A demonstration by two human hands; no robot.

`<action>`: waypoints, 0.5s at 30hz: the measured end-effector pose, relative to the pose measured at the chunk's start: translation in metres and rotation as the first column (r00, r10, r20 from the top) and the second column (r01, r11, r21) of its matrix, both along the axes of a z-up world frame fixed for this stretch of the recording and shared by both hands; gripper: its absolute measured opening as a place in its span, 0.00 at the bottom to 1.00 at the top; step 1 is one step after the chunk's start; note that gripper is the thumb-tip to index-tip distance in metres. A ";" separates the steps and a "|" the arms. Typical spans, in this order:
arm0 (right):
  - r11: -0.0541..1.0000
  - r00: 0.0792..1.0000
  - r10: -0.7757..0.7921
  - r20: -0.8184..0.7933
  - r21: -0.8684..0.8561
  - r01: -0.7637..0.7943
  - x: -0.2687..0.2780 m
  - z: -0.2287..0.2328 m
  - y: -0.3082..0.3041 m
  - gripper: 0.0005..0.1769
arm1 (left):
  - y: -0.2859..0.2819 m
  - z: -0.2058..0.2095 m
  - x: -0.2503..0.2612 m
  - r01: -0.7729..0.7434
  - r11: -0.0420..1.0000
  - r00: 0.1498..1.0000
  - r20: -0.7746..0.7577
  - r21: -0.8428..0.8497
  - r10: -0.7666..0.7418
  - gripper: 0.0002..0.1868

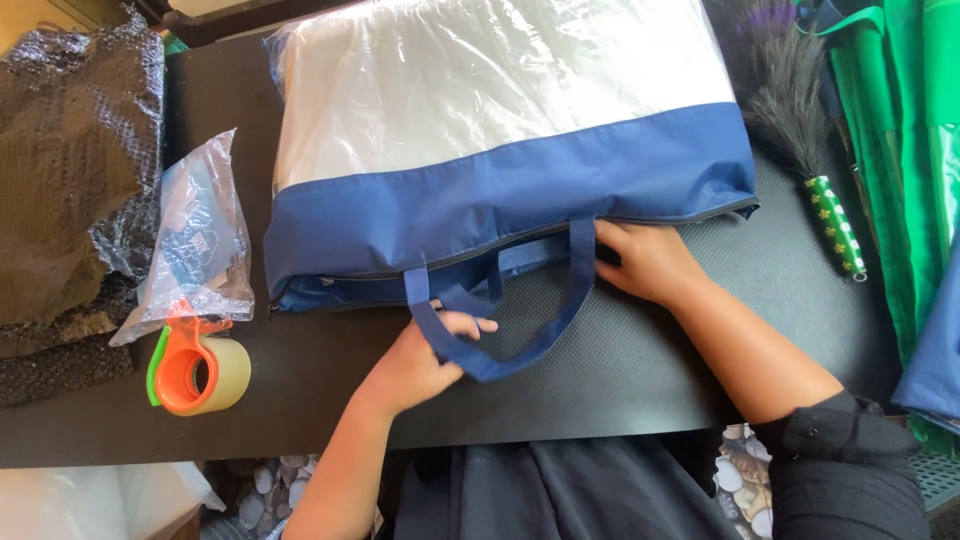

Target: A person is dusting a large white pillow and then carefully packing it into a blue zippered storage bag along with a product label.

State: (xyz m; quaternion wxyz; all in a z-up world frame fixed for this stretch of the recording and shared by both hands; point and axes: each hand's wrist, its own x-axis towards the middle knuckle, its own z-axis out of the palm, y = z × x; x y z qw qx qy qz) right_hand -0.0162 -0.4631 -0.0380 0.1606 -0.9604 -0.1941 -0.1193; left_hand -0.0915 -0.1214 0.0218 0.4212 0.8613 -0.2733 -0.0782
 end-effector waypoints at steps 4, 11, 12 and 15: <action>0.988 0.987 0.146 -0.070 0.059 -0.142 -0.011 0.051 0.017 0.18 | 0.007 0.019 -0.022 0.244 0.966 0.961 0.110 0.090 -0.253 0.09; 0.906 0.928 0.343 -0.144 0.310 -0.287 -0.004 0.006 -0.019 0.12 | 0.025 0.036 -0.048 0.274 0.955 0.950 -0.183 0.110 -0.251 0.06; 0.896 0.893 0.390 -0.226 0.318 -0.311 -0.009 0.015 -0.022 0.09 | 0.029 0.036 -0.049 0.244 0.961 0.949 -0.237 0.132 -0.208 0.06; 0.881 0.845 0.426 -0.322 0.358 -0.309 -0.032 0.034 -0.027 0.05 | 0.035 0.035 -0.051 0.200 0.968 0.944 -0.296 0.151 -0.149 0.07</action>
